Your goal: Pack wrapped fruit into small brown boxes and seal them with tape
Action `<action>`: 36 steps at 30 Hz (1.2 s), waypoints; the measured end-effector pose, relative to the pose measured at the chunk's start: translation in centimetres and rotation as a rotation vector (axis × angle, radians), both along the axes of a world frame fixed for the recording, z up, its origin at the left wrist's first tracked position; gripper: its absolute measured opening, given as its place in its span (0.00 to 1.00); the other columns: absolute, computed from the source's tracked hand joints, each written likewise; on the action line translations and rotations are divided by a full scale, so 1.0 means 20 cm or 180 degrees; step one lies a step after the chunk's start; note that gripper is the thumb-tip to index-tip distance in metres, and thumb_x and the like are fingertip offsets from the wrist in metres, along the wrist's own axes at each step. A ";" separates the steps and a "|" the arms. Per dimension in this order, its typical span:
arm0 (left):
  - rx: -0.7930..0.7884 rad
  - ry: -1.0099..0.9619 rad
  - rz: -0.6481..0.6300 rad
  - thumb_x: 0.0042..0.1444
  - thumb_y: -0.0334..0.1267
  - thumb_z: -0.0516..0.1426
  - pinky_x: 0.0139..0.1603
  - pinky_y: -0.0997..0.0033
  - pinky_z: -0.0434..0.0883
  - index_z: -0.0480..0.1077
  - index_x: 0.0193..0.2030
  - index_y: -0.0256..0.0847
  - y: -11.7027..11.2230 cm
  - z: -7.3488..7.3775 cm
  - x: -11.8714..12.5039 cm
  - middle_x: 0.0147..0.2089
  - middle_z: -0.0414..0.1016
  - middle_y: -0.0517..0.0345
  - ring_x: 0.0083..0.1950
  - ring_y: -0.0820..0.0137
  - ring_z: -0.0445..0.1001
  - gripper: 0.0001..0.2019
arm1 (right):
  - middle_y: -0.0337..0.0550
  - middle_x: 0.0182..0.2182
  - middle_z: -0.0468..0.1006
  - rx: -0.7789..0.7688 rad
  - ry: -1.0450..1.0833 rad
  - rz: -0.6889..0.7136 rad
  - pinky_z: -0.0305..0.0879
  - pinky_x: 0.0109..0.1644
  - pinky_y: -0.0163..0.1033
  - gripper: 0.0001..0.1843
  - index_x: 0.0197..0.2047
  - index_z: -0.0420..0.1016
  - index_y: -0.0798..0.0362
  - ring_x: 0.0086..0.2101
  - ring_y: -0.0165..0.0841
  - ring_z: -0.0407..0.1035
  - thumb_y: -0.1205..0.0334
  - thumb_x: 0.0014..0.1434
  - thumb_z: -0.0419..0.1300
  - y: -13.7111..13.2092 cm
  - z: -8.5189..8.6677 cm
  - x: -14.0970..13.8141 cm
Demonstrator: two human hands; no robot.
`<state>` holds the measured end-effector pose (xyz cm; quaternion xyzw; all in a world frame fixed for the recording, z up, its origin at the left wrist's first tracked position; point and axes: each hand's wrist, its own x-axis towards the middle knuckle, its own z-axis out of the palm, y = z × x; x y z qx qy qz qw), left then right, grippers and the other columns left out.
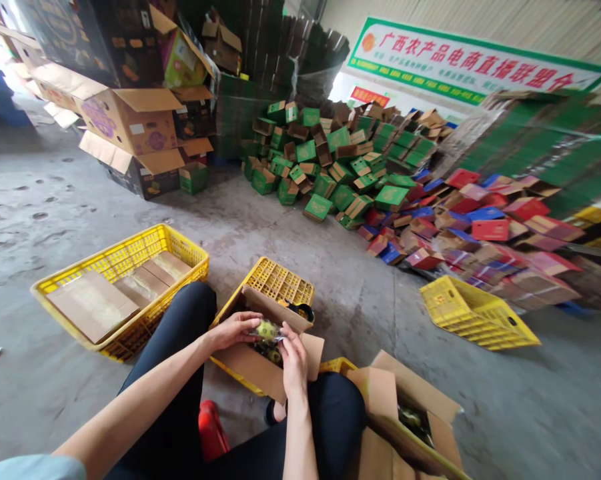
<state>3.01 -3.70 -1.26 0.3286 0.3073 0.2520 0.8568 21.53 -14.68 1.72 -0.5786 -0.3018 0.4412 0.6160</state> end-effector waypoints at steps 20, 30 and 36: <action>0.0634 -0.0175 -0.0397 0.48 0.44 0.75 0.47 0.70 0.71 0.79 0.51 0.39 -0.03 0.00 0.01 0.48 0.81 0.51 0.45 0.67 0.78 0.25 | 0.48 0.58 0.81 -0.0054 0.0372 -0.0278 0.70 0.63 0.49 0.32 0.57 0.80 0.47 0.60 0.47 0.73 0.51 0.48 0.75 0.00 -0.04 -0.01; 0.1003 -0.0084 -0.0045 0.48 0.47 0.75 0.49 0.68 0.71 0.79 0.52 0.36 -0.01 -0.03 0.01 0.46 0.82 0.50 0.43 0.66 0.78 0.27 | 0.43 0.43 0.84 -0.0148 0.0362 -0.0210 0.77 0.52 0.47 0.19 0.39 0.78 0.48 0.46 0.42 0.79 0.49 0.48 0.75 0.00 -0.03 0.02; -0.0065 -0.0062 -0.0319 0.52 0.60 0.70 0.59 0.57 0.73 0.64 0.71 0.44 -0.02 -0.01 0.00 0.61 0.76 0.41 0.56 0.55 0.80 0.43 | 0.44 0.44 0.84 0.0001 0.0044 -0.0348 0.73 0.54 0.46 0.13 0.35 0.76 0.47 0.49 0.43 0.78 0.53 0.50 0.72 -0.01 -0.03 0.02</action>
